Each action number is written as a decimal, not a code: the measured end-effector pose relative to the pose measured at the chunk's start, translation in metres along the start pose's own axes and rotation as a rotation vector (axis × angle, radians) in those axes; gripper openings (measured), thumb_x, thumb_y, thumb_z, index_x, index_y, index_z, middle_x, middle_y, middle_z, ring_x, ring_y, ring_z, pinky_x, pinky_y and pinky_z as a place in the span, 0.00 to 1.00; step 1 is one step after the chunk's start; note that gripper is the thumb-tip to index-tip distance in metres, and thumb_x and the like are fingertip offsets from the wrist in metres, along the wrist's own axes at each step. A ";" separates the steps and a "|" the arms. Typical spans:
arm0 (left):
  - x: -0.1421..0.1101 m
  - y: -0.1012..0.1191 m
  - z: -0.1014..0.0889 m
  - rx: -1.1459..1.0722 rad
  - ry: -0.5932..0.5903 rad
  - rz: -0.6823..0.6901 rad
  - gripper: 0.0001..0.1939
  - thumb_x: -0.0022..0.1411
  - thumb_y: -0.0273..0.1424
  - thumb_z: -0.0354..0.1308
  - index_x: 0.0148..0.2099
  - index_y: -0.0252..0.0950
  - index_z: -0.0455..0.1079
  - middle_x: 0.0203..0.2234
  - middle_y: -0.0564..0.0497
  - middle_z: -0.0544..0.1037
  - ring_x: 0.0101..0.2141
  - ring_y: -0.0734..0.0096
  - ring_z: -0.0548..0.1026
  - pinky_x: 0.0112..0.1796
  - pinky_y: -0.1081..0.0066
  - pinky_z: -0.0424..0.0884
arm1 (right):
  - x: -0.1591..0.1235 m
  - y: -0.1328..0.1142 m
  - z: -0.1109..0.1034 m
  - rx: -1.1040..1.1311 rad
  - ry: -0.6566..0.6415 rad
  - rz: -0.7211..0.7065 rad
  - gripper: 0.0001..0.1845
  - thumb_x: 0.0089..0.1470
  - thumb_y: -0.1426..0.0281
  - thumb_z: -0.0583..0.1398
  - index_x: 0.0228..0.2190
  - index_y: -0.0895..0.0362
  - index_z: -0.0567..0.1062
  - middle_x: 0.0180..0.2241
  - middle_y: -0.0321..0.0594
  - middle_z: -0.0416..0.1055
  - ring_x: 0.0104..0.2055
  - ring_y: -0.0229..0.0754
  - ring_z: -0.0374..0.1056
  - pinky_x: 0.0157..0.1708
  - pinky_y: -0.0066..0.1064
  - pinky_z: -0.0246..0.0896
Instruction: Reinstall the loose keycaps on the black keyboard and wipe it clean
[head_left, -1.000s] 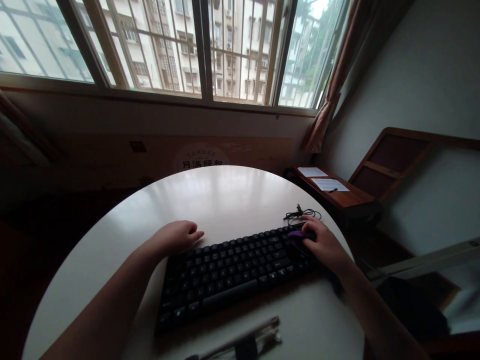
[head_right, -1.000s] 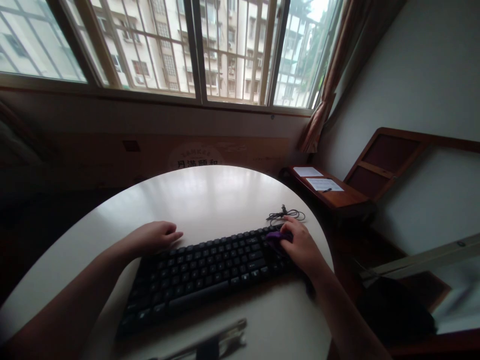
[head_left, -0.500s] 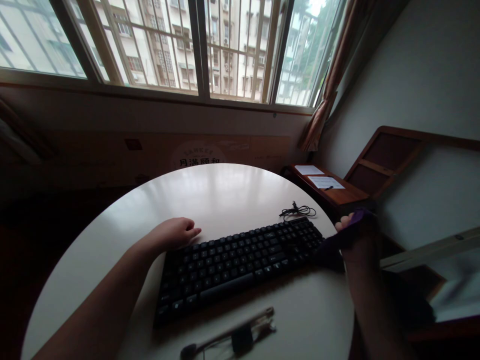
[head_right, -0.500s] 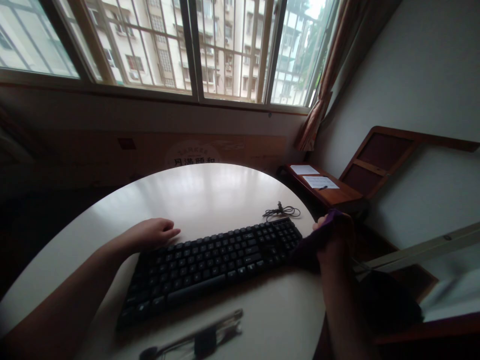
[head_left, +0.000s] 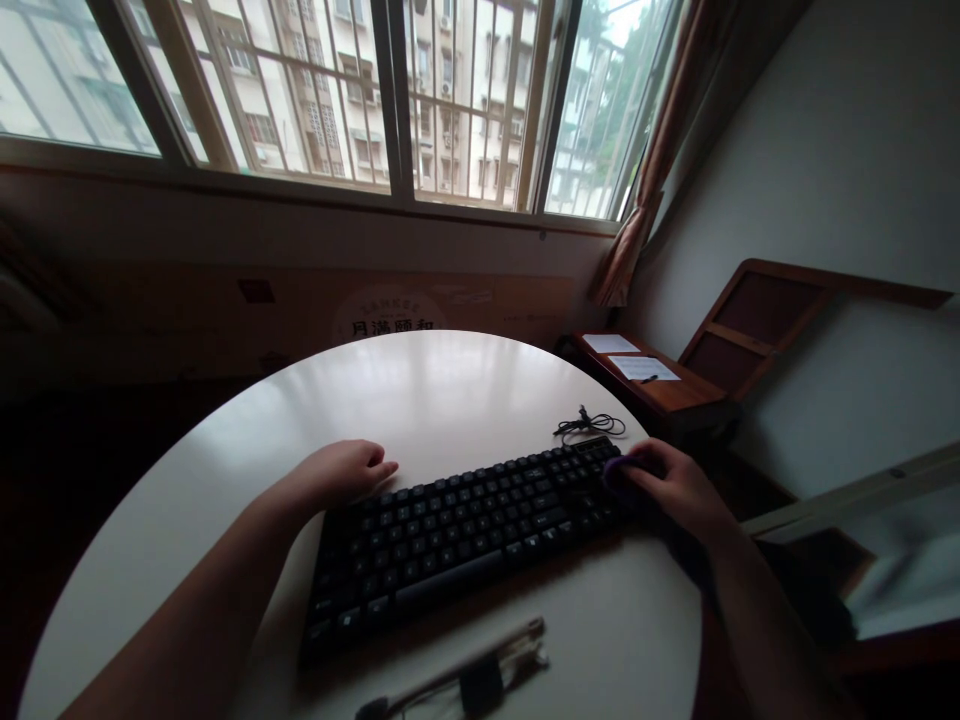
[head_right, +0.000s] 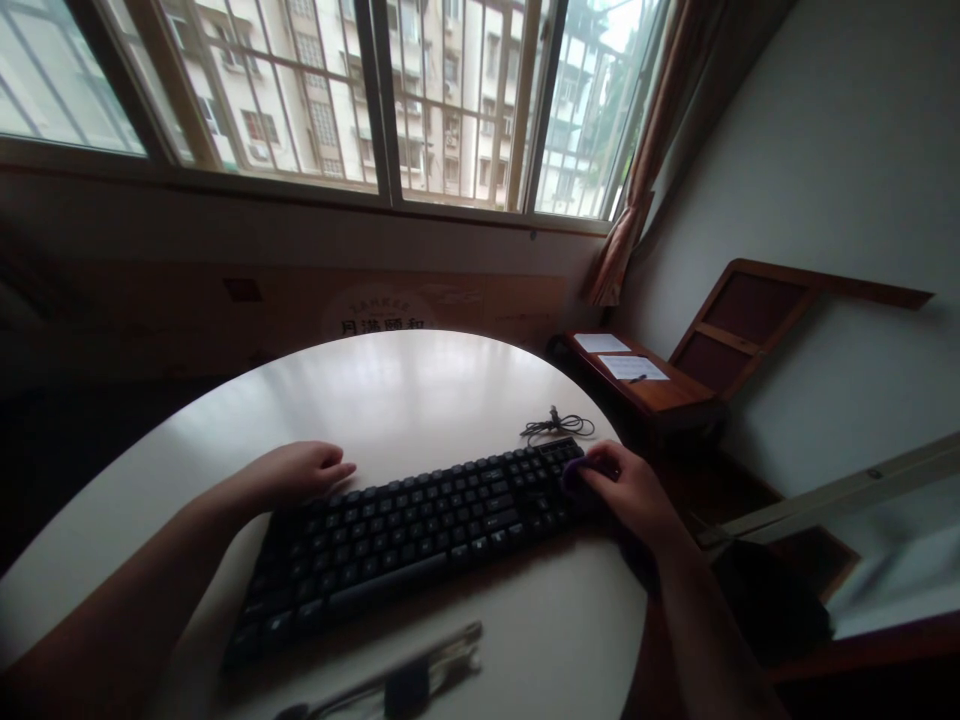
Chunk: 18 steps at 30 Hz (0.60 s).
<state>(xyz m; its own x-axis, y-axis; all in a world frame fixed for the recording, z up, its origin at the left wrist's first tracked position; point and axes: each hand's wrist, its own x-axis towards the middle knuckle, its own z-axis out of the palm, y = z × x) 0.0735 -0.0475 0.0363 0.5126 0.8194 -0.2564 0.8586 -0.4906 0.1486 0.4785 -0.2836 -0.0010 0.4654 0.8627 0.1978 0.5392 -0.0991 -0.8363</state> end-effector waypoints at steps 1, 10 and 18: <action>-0.001 0.000 0.000 -0.004 0.002 -0.001 0.22 0.60 0.49 0.48 0.27 0.38 0.70 0.27 0.46 0.78 0.27 0.61 0.72 0.28 0.65 0.58 | 0.005 0.002 0.008 -0.091 0.068 -0.064 0.16 0.51 0.57 0.65 0.38 0.53 0.76 0.36 0.40 0.76 0.37 0.49 0.72 0.35 0.38 0.67; -0.001 0.000 0.000 -0.031 -0.006 -0.023 0.23 0.59 0.51 0.48 0.27 0.38 0.70 0.27 0.46 0.78 0.27 0.61 0.73 0.28 0.65 0.58 | -0.008 0.005 0.022 -0.463 0.399 -0.445 0.12 0.59 0.59 0.60 0.28 0.51 0.75 0.47 0.47 0.75 0.52 0.56 0.68 0.55 0.53 0.60; 0.003 -0.002 0.001 -0.058 0.002 -0.032 0.22 0.58 0.51 0.50 0.27 0.39 0.70 0.26 0.46 0.78 0.27 0.61 0.73 0.28 0.66 0.57 | -0.009 0.008 0.033 -0.519 0.251 -0.351 0.12 0.56 0.56 0.63 0.33 0.50 0.81 0.51 0.45 0.76 0.54 0.59 0.68 0.54 0.54 0.60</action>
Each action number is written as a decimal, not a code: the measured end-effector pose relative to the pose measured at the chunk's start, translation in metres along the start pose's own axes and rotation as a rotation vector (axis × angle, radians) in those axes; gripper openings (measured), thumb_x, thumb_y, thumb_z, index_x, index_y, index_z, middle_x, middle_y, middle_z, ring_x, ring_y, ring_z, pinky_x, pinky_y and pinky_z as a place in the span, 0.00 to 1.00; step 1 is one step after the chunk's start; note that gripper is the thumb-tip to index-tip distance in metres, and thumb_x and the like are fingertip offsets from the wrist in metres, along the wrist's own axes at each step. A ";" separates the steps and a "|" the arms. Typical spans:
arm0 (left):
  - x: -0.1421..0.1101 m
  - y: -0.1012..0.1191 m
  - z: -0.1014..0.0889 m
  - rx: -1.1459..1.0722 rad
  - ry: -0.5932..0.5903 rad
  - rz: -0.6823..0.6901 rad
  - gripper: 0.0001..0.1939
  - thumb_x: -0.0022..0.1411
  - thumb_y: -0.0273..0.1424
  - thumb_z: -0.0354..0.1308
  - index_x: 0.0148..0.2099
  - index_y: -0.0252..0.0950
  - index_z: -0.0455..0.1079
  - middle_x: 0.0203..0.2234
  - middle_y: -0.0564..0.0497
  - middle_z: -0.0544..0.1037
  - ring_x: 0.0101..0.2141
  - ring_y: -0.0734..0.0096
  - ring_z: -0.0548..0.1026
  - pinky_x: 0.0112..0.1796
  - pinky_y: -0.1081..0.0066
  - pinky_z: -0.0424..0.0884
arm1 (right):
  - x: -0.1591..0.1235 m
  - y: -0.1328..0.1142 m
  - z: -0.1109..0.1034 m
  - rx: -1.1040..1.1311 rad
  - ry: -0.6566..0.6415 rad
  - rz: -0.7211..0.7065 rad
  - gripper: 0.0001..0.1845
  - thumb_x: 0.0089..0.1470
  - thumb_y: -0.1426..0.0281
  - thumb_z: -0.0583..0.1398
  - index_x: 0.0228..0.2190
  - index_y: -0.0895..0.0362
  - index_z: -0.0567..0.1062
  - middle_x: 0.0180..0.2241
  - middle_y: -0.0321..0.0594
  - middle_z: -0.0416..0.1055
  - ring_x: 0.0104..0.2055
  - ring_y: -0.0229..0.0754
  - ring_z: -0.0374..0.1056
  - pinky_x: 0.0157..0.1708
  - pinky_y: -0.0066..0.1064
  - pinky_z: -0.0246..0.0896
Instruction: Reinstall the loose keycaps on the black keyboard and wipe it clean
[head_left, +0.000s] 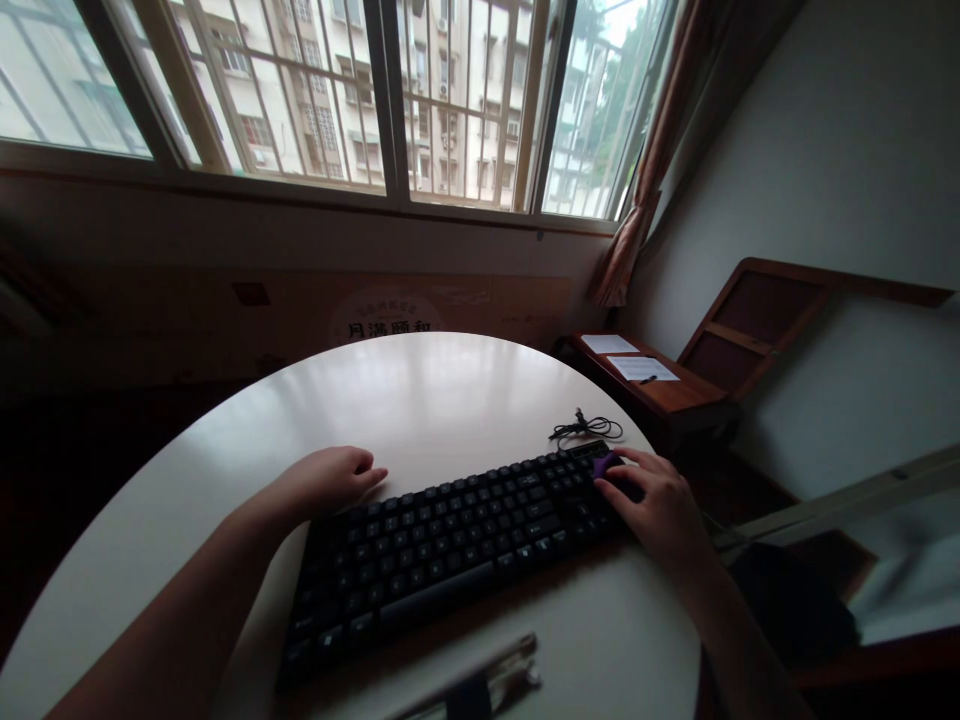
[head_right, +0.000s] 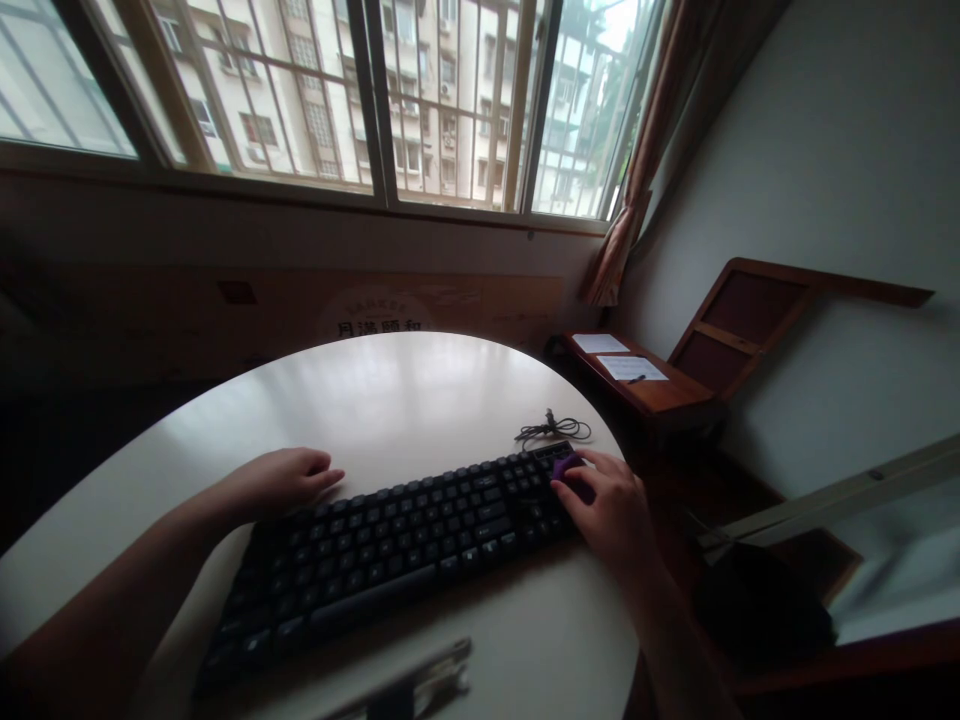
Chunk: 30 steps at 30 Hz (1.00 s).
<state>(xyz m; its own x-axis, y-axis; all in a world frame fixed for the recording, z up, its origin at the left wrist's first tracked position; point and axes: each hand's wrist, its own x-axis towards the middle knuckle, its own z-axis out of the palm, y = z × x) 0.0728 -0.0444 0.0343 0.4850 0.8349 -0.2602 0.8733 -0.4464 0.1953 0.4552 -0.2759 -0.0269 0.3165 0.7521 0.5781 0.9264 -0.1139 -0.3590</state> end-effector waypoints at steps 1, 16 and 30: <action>0.000 0.000 0.000 0.000 0.000 0.000 0.22 0.58 0.51 0.50 0.27 0.39 0.71 0.26 0.46 0.78 0.27 0.60 0.73 0.28 0.66 0.58 | 0.000 0.001 0.000 0.018 0.002 -0.005 0.11 0.57 0.57 0.63 0.33 0.50 0.81 0.50 0.45 0.76 0.53 0.58 0.69 0.54 0.53 0.61; -0.003 0.001 0.000 0.042 0.025 0.012 0.22 0.59 0.50 0.49 0.28 0.39 0.71 0.27 0.45 0.79 0.28 0.60 0.73 0.28 0.66 0.58 | 0.004 0.002 0.004 0.138 -0.072 -0.103 0.13 0.60 0.62 0.60 0.41 0.51 0.83 0.56 0.47 0.72 0.59 0.56 0.66 0.61 0.55 0.61; -0.002 0.001 -0.001 0.041 0.006 0.005 0.22 0.59 0.50 0.49 0.28 0.39 0.71 0.28 0.45 0.79 0.29 0.58 0.74 0.29 0.65 0.59 | 0.002 0.001 0.003 0.171 -0.078 -0.074 0.15 0.62 0.62 0.59 0.41 0.52 0.84 0.60 0.48 0.69 0.61 0.57 0.64 0.62 0.54 0.59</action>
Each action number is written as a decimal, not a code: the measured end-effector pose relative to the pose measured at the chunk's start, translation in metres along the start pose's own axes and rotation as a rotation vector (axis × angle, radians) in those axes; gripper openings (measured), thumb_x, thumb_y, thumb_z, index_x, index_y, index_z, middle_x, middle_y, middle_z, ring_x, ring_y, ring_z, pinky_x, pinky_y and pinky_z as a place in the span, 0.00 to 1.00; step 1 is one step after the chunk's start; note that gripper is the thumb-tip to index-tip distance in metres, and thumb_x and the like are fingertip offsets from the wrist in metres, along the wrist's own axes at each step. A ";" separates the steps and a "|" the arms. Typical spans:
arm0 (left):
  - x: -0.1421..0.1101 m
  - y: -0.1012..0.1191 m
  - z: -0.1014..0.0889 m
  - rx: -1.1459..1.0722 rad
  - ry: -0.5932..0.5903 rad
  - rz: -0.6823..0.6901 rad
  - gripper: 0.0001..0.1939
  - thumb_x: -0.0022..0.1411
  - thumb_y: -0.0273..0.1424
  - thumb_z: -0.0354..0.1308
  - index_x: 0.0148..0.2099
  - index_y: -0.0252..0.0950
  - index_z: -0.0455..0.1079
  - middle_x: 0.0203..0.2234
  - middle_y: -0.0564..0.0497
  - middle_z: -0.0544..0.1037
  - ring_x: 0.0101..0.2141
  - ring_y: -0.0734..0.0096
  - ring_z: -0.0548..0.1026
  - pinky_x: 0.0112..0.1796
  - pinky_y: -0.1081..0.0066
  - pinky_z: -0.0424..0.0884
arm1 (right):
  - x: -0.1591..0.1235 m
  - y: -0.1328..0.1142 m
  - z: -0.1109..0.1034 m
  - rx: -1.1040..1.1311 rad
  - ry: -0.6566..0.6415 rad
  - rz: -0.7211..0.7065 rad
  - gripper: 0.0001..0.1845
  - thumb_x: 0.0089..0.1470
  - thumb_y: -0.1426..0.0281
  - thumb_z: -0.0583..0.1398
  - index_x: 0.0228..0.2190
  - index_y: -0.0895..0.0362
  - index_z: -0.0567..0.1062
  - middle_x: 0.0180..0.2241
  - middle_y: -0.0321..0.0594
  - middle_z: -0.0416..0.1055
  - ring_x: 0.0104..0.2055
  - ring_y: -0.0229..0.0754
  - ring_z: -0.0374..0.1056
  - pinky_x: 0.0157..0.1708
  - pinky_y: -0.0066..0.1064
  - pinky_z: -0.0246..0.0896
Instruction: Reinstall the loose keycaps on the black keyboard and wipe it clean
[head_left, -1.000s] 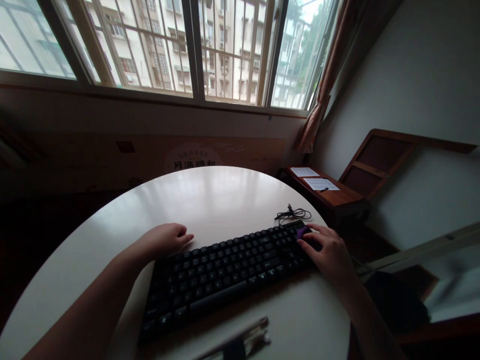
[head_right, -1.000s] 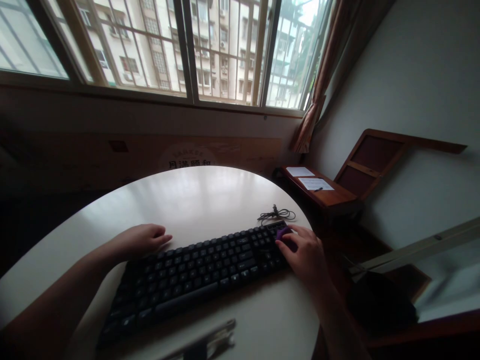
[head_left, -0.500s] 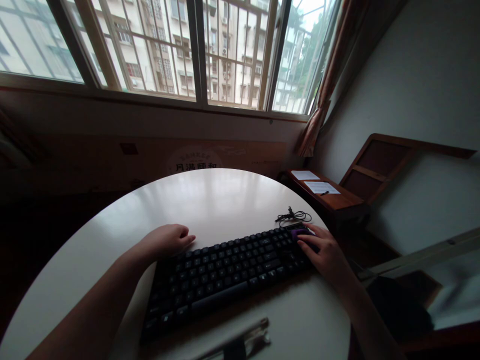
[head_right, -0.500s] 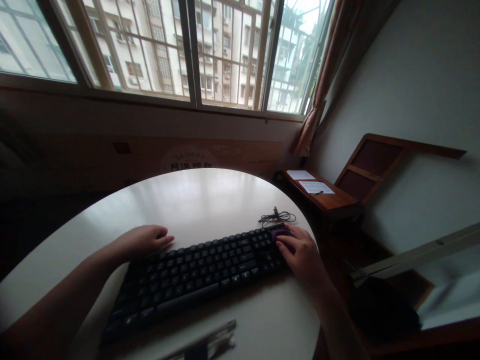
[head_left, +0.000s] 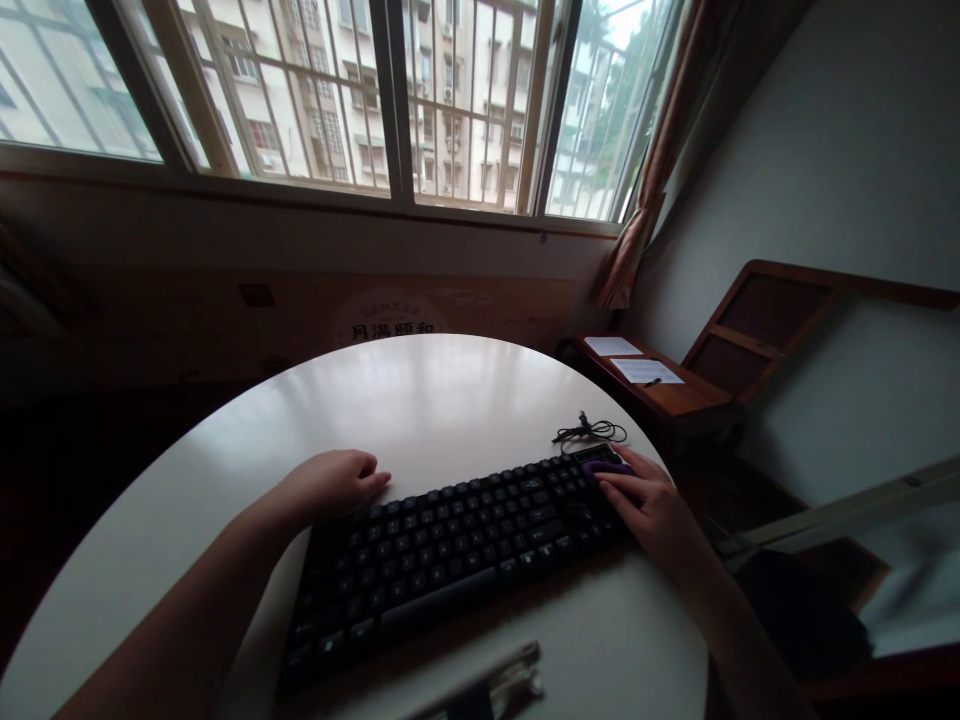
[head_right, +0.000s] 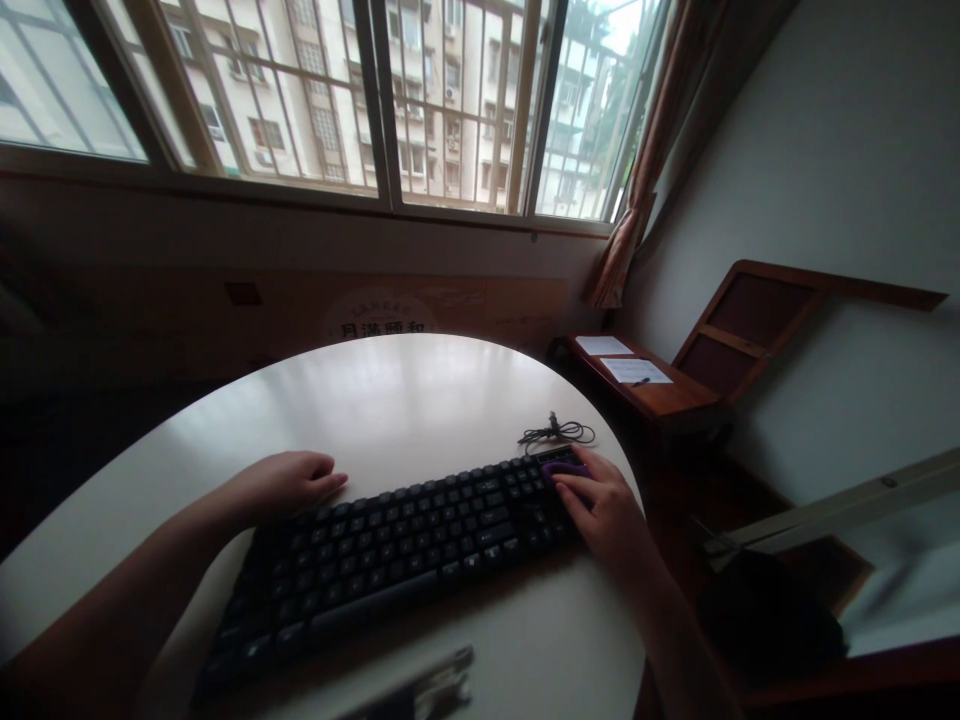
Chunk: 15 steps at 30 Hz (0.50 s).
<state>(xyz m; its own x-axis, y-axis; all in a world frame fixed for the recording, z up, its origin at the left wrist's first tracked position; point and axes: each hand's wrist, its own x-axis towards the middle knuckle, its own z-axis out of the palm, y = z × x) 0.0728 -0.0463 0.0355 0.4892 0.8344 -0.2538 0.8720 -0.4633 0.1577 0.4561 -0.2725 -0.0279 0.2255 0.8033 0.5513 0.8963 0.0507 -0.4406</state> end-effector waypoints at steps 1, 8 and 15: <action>0.000 0.000 0.000 -0.002 -0.003 -0.002 0.22 0.59 0.51 0.49 0.28 0.39 0.71 0.28 0.45 0.79 0.29 0.58 0.74 0.29 0.65 0.59 | 0.000 0.001 0.000 -0.001 0.013 0.002 0.15 0.61 0.62 0.59 0.41 0.52 0.84 0.59 0.48 0.70 0.61 0.57 0.64 0.62 0.54 0.59; 0.000 0.000 0.000 0.012 -0.021 0.012 0.22 0.59 0.50 0.48 0.28 0.39 0.71 0.27 0.46 0.79 0.29 0.58 0.74 0.28 0.65 0.59 | 0.000 0.014 -0.004 -0.072 0.347 0.122 0.18 0.62 0.59 0.58 0.37 0.57 0.84 0.46 0.52 0.78 0.51 0.57 0.70 0.55 0.53 0.64; -0.002 0.000 -0.001 0.020 -0.014 0.005 0.22 0.59 0.51 0.48 0.28 0.39 0.70 0.27 0.46 0.79 0.29 0.59 0.74 0.28 0.66 0.59 | 0.000 0.010 0.001 -0.053 0.066 0.098 0.17 0.62 0.60 0.58 0.40 0.52 0.84 0.54 0.50 0.73 0.57 0.56 0.66 0.59 0.53 0.61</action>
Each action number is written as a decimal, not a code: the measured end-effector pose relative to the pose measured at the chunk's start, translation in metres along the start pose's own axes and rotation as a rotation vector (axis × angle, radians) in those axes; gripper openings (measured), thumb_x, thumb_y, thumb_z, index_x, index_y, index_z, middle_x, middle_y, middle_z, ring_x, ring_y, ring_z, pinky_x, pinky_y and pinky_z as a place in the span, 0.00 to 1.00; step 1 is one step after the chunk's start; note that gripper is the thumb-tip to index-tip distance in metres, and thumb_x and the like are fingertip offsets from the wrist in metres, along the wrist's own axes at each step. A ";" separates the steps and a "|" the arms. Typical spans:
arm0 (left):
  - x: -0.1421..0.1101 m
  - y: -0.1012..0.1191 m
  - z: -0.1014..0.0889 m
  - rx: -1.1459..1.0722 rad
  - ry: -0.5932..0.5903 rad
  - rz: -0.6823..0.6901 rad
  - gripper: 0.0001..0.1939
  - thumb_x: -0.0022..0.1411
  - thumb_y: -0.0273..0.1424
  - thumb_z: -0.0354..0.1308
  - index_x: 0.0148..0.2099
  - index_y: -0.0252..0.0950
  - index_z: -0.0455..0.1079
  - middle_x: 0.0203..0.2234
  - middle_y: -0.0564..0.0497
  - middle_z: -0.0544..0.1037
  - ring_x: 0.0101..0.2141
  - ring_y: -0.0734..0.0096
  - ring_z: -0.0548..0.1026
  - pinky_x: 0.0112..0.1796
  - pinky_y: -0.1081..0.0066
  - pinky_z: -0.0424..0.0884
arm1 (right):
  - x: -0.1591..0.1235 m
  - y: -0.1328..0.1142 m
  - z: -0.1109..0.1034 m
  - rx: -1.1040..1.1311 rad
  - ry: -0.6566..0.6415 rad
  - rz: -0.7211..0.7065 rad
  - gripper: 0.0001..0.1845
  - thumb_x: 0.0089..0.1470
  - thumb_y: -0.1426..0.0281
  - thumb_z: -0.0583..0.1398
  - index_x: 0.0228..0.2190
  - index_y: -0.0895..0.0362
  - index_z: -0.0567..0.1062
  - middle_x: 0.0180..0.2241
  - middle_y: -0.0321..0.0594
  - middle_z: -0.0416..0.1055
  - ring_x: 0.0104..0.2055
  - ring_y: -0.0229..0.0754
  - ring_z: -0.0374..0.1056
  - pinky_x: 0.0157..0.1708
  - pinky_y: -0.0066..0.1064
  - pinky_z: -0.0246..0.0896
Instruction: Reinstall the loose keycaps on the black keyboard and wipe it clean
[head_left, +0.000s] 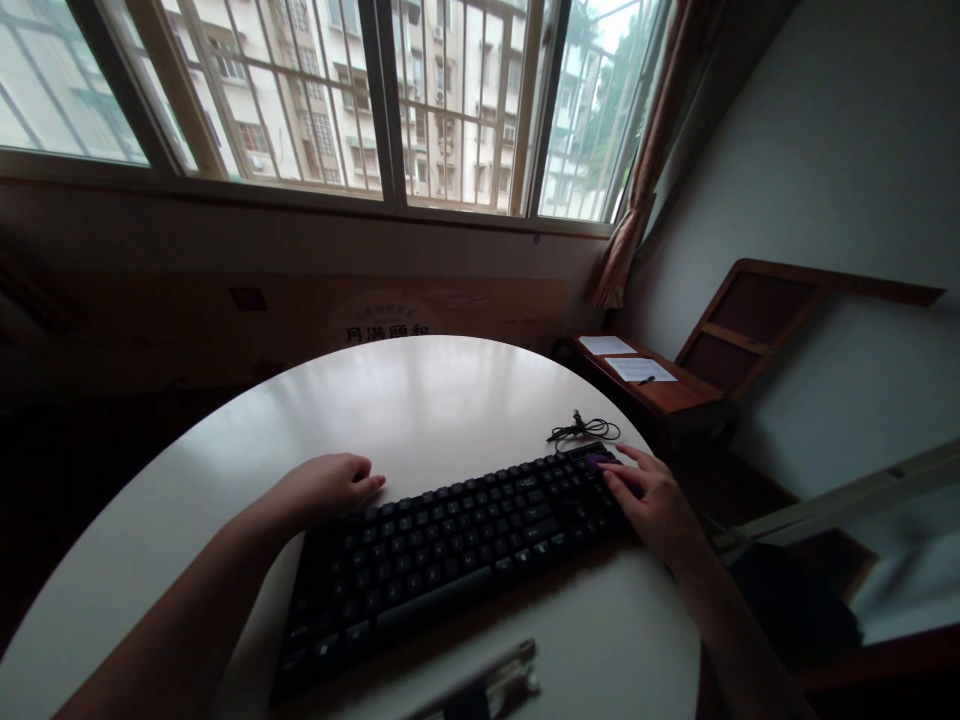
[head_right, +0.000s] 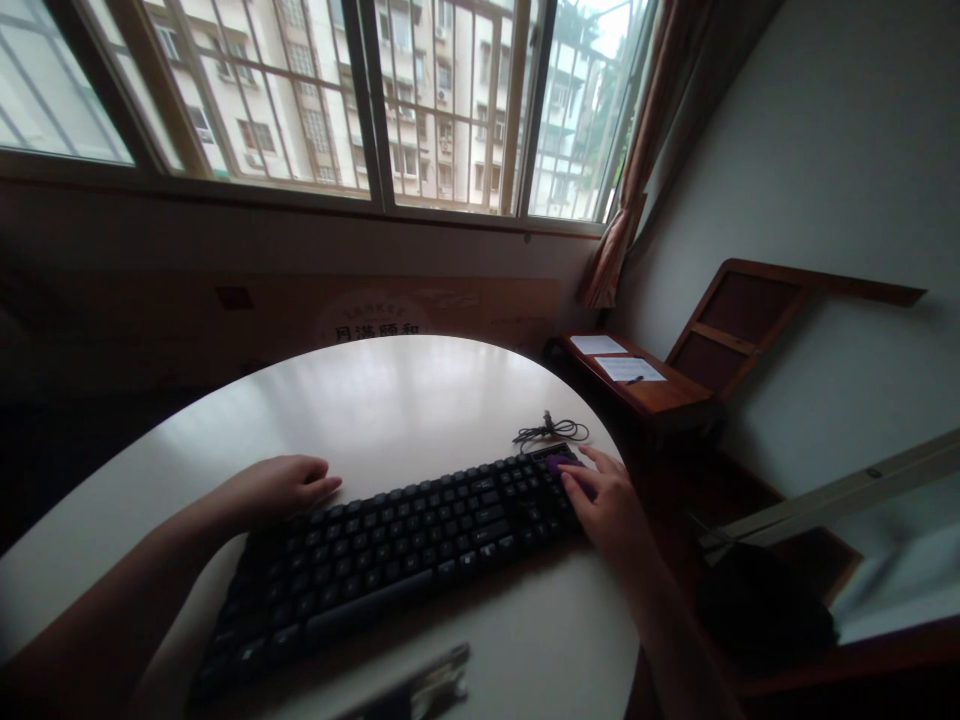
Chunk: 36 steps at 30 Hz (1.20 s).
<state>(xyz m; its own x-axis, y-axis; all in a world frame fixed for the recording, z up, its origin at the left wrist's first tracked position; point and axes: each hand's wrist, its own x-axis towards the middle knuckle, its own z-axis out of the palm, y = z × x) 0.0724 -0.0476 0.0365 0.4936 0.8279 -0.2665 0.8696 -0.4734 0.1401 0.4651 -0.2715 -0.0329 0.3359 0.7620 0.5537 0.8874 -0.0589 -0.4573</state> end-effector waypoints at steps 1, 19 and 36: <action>0.000 0.000 0.000 -0.003 0.001 -0.001 0.22 0.59 0.51 0.48 0.28 0.39 0.70 0.27 0.46 0.79 0.29 0.59 0.74 0.28 0.66 0.58 | 0.000 -0.002 0.000 0.005 -0.019 -0.013 0.17 0.62 0.60 0.58 0.40 0.52 0.84 0.55 0.50 0.72 0.58 0.56 0.66 0.59 0.53 0.60; 0.004 -0.005 0.003 0.008 -0.011 -0.003 0.23 0.61 0.51 0.47 0.28 0.39 0.70 0.27 0.46 0.79 0.29 0.58 0.75 0.28 0.65 0.59 | 0.000 -0.004 0.000 -0.030 0.012 -0.056 0.16 0.62 0.61 0.58 0.37 0.54 0.84 0.53 0.49 0.74 0.56 0.55 0.67 0.59 0.51 0.61; 0.002 -0.001 0.001 0.008 -0.005 -0.006 0.23 0.60 0.52 0.46 0.28 0.39 0.70 0.27 0.46 0.79 0.29 0.59 0.74 0.28 0.65 0.59 | -0.002 0.011 0.005 -0.092 0.095 0.056 0.20 0.62 0.58 0.56 0.37 0.56 0.83 0.55 0.54 0.72 0.58 0.58 0.65 0.59 0.52 0.61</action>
<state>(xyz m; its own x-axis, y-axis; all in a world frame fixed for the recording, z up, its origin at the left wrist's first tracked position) 0.0723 -0.0460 0.0345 0.4887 0.8290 -0.2718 0.8723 -0.4712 0.1310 0.4725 -0.2702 -0.0420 0.4105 0.6915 0.5943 0.8899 -0.1618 -0.4264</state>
